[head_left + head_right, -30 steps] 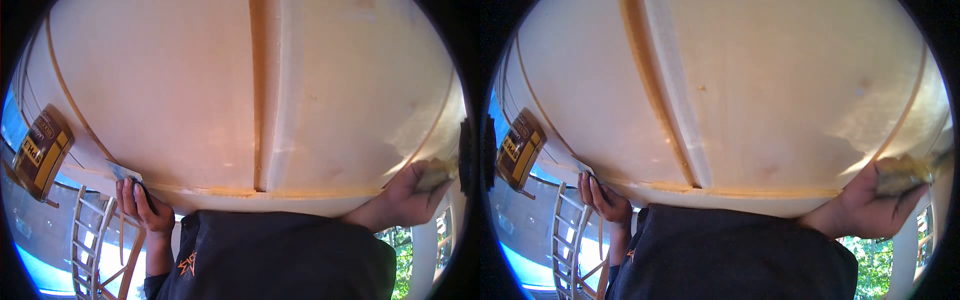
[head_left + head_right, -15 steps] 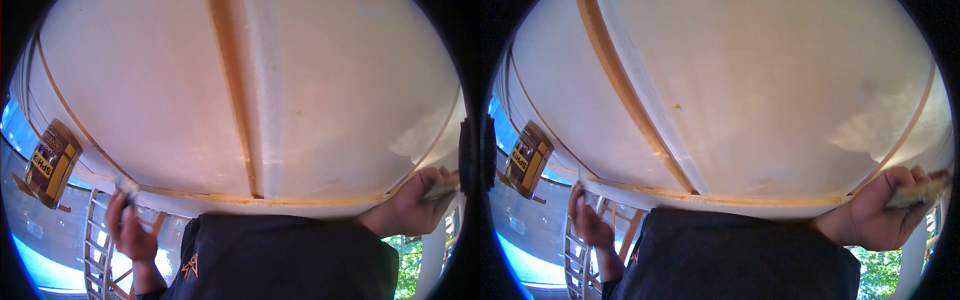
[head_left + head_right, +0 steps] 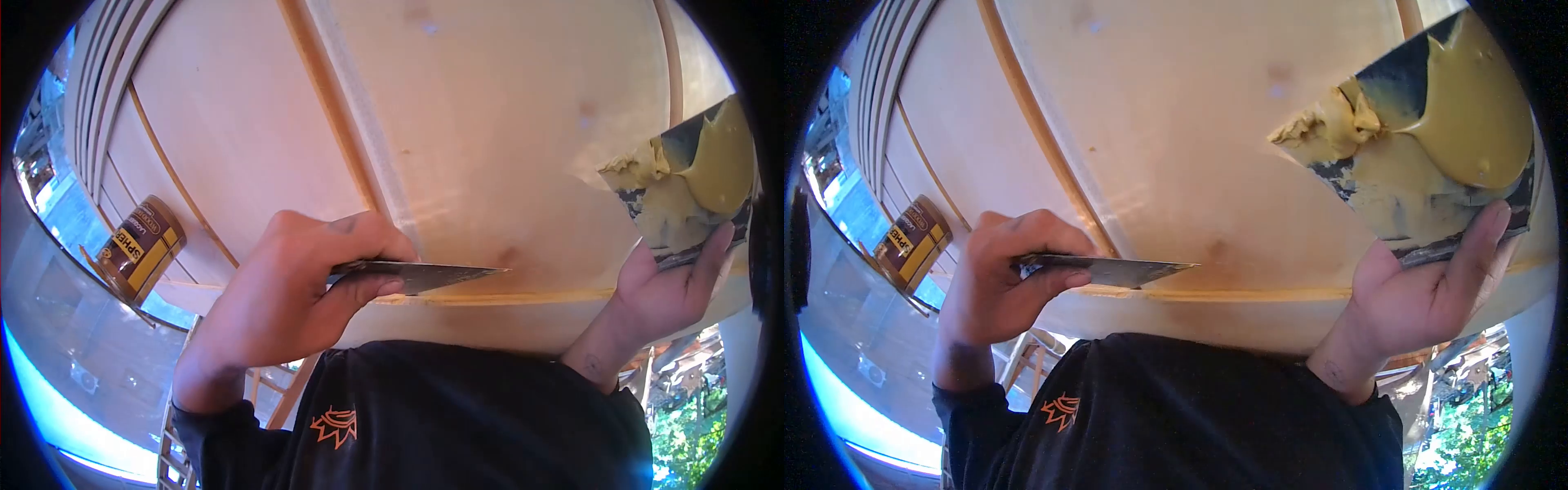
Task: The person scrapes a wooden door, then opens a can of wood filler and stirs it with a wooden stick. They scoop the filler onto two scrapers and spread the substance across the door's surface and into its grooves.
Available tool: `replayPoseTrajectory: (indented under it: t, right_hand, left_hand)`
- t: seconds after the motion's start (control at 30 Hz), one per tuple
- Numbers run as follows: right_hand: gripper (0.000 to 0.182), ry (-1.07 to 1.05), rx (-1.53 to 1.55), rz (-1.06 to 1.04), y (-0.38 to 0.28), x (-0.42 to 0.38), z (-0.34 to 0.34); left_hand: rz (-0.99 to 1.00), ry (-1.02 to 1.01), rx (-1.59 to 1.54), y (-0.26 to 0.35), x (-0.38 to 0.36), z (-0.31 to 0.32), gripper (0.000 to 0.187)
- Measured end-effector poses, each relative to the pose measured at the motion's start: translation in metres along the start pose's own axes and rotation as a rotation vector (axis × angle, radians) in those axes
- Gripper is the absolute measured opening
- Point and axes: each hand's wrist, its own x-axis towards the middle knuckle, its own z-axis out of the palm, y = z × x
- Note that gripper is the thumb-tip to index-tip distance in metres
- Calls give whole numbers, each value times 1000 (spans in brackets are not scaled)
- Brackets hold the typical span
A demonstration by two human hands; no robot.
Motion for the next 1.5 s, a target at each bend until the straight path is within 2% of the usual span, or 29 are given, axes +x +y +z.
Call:
replayPoseTrajectory:
  t: [0.17, 0.43, 0.57, 0.73, 0.8, 0.9, 1.03, 1.07, 1.13, 1.27, 1.37, 1.4, 1.47, 1.5]
  right_hand:
    - [40, 7, 1, 47, 0, -1, 0]
    - [40, 118, -109, -2, 0, -1, 1]
    - [37, 31, -130, -99, 4, 0, -14]
    - [47, -92, -295, -293, 8, 1, -28]
    - [45, -81, -361, -321, 7, -2, -23]
    - [39, -97, -249, -281, 7, -3, -23]
    - [35, -90, 98, -13, 3, 7, -32]
    - [36, -71, 131, 39, 2, 8, -32]
    - [37, -8, 24, 53, 2, 8, -25]
    - [36, -36, -23, 121, 0, -4, -14]
    - [36, -137, -12, 252, -2, -17, -4]
    - [36, -177, 14, 305, -3, -22, -1]
    - [36, -281, 137, 432, -7, -31, 6]
    - [37, -330, 214, 497, -8, -35, 9]
  left_hand:
    - [-41, -109, -24, 0, 13, -4, 15]
    - [-17, -217, -49, -3, 26, 1, 12]
    - [-9, -260, 39, -1, 24, 0, 13]
    - [88, -225, 104, 3, 18, 5, 16]
    - [144, -168, 119, 6, 14, 3, 17]
    - [222, -48, 80, 4, 8, 1, 17]
    - [183, 110, -61, 5, -7, -10, 24]
    - [165, 223, -133, 4, -13, -8, 24]
    - [133, 451, -279, 0, -25, -3, 24]
    - [85, 515, -151, -5, -40, -6, 18]
    - [4, 685, -453, -23, -50, -4, 21]
    - [12, 742, -639, -21, -46, 2, 30]
    - [58, 860, -884, -28, -43, 6, 36]
    - [77, 845, -1007, -33, -45, 8, 40]
